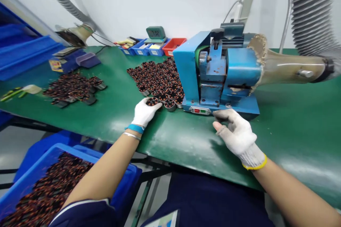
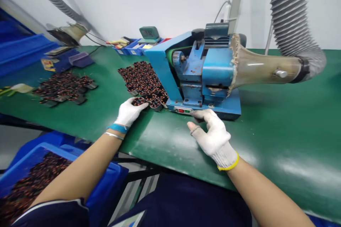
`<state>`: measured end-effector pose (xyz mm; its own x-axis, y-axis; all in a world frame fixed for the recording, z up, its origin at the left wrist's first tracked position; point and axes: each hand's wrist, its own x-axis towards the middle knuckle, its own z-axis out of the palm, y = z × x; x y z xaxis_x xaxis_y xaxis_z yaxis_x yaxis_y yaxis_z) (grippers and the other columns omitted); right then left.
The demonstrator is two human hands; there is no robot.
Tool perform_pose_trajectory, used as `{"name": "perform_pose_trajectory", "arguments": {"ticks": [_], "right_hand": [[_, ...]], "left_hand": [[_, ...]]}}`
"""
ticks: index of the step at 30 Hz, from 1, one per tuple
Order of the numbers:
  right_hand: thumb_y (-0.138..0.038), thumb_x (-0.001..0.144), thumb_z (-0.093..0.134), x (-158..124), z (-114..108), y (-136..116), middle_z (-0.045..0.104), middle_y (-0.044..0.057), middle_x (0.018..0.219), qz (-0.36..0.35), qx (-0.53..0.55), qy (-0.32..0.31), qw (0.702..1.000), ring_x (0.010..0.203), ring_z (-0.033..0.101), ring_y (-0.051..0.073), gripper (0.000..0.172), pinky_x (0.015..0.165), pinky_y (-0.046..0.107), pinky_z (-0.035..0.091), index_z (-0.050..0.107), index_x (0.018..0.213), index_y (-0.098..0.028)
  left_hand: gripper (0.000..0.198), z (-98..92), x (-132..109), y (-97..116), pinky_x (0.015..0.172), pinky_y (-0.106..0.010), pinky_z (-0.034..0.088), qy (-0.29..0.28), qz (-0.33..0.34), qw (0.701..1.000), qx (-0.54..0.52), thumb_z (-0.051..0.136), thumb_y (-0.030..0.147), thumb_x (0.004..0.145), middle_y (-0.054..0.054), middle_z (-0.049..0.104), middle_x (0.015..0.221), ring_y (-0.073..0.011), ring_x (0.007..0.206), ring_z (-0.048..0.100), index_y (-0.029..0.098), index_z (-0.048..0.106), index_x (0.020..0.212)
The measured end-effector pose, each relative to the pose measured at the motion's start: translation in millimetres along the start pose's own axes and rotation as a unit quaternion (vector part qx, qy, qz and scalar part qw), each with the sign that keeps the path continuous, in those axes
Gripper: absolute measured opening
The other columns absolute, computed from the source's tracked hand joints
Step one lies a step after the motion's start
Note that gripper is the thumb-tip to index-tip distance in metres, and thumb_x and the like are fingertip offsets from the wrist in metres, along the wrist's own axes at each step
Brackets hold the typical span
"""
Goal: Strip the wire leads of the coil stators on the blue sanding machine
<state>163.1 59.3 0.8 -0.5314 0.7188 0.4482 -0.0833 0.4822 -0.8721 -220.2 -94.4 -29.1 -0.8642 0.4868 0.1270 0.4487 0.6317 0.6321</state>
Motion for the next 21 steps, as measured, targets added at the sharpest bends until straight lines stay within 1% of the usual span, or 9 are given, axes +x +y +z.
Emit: {"name": "perform_pose_trajectory", "arguments": {"ticks": [3, 5, 7, 9, 10, 11, 13, 16, 21], "right_hand": [[-0.035, 0.104, 0.095, -4.3, 2.1, -2.8, 0.091, 0.011, 0.116, -0.046, -0.007, -0.032, 0.998, 0.104, 0.09, 0.032, 0.026, 0.097, 0.051, 0.082, 0.093, 0.129, -0.027], [-0.039, 0.103, 0.1, -7.9, 6.7, -4.5, 0.092, 0.013, 0.127, -0.069, -0.017, -0.075, 0.995, 0.114, 0.092, 0.034, 0.038, 0.104, 0.052, 0.083, 0.092, 0.139, -0.027], [-0.046, 0.097, 0.108, -9.5, 12.3, -5.6, 0.09, 0.017, 0.145, -0.054, -0.028, -0.111, 0.992, 0.126, 0.092, 0.037, 0.063, 0.112, 0.056, 0.083, 0.087, 0.153, -0.027], [-0.054, 0.082, 0.119, -6.6, 15.5, -6.0, 0.083, 0.022, 0.164, -0.009, -0.025, -0.117, 0.993, 0.14, 0.09, 0.042, 0.097, 0.119, 0.06, 0.082, 0.08, 0.166, -0.026], [-0.055, 0.075, 0.123, -3.1, 15.2, -6.2, 0.081, 0.024, 0.169, 0.006, -0.013, -0.117, 0.993, 0.146, 0.088, 0.044, 0.107, 0.122, 0.059, 0.082, 0.078, 0.168, -0.025], [-0.055, 0.073, 0.124, 1.5, 13.2, -6.7, 0.08, 0.024, 0.172, 0.018, -0.007, -0.118, 0.993, 0.148, 0.088, 0.043, 0.11, 0.126, 0.058, 0.08, 0.078, 0.168, -0.024], [-0.056, 0.073, 0.124, 12.4, 5.5, -8.3, 0.084, 0.023, 0.166, 0.039, -0.002, -0.097, 0.995, 0.151, 0.086, 0.044, 0.102, 0.133, 0.056, 0.076, 0.082, 0.16, -0.022], [-0.055, 0.083, 0.12, 26.5, -8.5, -10.1, 0.088, 0.019, 0.156, 0.09, -0.005, -0.04, 0.995, 0.146, 0.088, 0.04, 0.08, 0.133, 0.053, 0.076, 0.087, 0.148, -0.022], [-0.054, 0.088, 0.121, 38.4, -16.3, -3.9, 0.087, 0.016, 0.154, 0.13, 0.005, 0.034, 0.991, 0.139, 0.089, 0.037, 0.072, 0.127, 0.052, 0.078, 0.089, 0.143, -0.022]], "left_hand": [[0.067, -8.9, -41.9, 14.0, 0.122, -0.057, 0.078, 0.044, 0.009, 0.998, -0.051, 0.091, 0.058, 0.09, -0.017, 0.096, 0.136, -0.0403, 0.129, 0.093, 0.018, 0.086, 0.143], [0.068, -6.7, -77.8, 29.7, 0.115, -0.054, 0.081, 0.033, 0.048, 0.994, -0.092, 0.101, 0.059, 0.082, -0.01, 0.097, 0.131, -0.0376, 0.123, 0.095, 0.027, 0.089, 0.141], [0.07, 2.9, -109.9, 52.7, 0.109, -0.054, 0.084, 0.035, 0.115, 0.978, -0.172, 0.112, 0.054, 0.071, -0.006, 0.097, 0.127, -0.0375, 0.116, 0.095, 0.033, 0.092, 0.136], [0.068, 16.6, -130.6, 81.3, 0.1, -0.051, 0.085, 0.004, 0.16, 0.962, -0.22, 0.116, 0.052, 0.064, -0.004, 0.097, 0.12, -0.0363, 0.107, 0.095, 0.036, 0.094, 0.126], [0.066, 23.9, -135.5, 96.6, 0.094, -0.049, 0.085, -0.021, 0.175, 0.955, -0.238, 0.117, 0.052, 0.062, -0.004, 0.097, 0.115, -0.0356, 0.102, 0.095, 0.036, 0.094, 0.122], [0.064, 31.1, -136.9, 111.7, 0.09, -0.048, 0.084, -0.047, 0.188, 0.948, -0.251, 0.117, 0.053, 0.062, -0.004, 0.096, 0.111, -0.0348, 0.098, 0.094, 0.035, 0.093, 0.118], [0.062, 44.4, -132.0, 140.0, 0.088, -0.048, 0.084, -0.091, 0.209, 0.938, -0.261, 0.114, 0.057, 0.062, -0.004, 0.095, 0.105, -0.0342, 0.094, 0.093, 0.032, 0.093, 0.115], [0.068, 60.3, -118.5, 173.4, 0.1, -0.055, 0.085, -0.128, 0.213, 0.931, -0.267, 0.111, 0.061, 0.06, -0.007, 0.097, 0.11, -0.0374, 0.101, 0.094, 0.028, 0.095, 0.116], [0.078, 75.0, -115.7, 205.9, 0.111, -0.062, 0.084, -0.152, 0.186, 0.906, -0.349, 0.114, 0.062, 0.059, -0.017, 0.098, 0.12, -0.0413, 0.113, 0.096, 0.019, 0.093, 0.12]]}}
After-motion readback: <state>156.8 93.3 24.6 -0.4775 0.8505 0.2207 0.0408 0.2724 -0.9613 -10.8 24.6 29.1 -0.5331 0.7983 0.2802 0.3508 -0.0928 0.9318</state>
